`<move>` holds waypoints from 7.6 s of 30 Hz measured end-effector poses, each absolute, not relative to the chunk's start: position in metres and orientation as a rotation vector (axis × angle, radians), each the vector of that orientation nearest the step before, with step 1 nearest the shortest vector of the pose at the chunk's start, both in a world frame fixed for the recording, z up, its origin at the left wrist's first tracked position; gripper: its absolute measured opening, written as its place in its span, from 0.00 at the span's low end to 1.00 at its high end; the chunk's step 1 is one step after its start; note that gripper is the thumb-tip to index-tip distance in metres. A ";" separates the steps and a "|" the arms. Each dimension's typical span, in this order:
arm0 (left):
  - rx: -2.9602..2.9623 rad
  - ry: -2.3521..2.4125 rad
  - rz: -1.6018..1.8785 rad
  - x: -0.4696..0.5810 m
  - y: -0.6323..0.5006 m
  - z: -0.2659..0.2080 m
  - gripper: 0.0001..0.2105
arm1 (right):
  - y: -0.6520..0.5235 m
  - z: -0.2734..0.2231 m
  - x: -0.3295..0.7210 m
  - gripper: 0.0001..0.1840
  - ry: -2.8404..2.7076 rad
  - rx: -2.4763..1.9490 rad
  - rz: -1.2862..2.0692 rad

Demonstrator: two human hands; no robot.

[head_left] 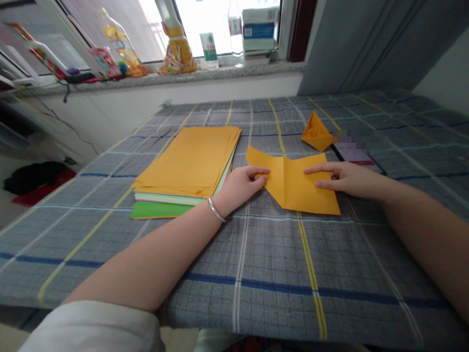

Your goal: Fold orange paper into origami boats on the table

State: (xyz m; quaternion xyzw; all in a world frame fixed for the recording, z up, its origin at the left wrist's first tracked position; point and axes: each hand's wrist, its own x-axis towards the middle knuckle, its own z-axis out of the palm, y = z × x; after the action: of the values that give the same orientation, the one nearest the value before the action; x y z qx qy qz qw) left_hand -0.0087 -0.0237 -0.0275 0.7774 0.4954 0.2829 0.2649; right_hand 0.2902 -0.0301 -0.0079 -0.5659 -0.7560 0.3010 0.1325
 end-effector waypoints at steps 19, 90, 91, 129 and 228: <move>2.665 1.335 0.613 -0.005 -0.042 -0.030 0.19 | -0.028 -0.010 0.301 0.32 -2.594 -1.465 0.487; 2.418 0.750 0.466 -0.012 -0.029 -0.025 0.10 | -0.043 -0.015 0.249 0.15 -2.383 -1.596 0.426; 2.421 0.795 0.466 -0.011 -0.030 -0.024 0.12 | -0.043 -0.016 0.248 0.15 -2.389 -1.606 0.407; 2.725 0.919 0.550 -0.012 -0.033 -0.023 0.11 | -0.051 0.001 0.260 0.12 -2.325 -1.550 0.576; 2.928 0.501 0.413 -0.009 -0.041 -0.024 0.18 | -0.020 -0.029 0.255 0.14 -2.122 -1.859 0.227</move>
State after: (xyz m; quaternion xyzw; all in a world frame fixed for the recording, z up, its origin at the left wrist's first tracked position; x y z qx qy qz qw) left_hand -0.0085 -0.0414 -0.0244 0.9738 0.1665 0.1374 0.0710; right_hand 0.2546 -0.0197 -0.0290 -0.6489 -0.7407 0.0792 0.1550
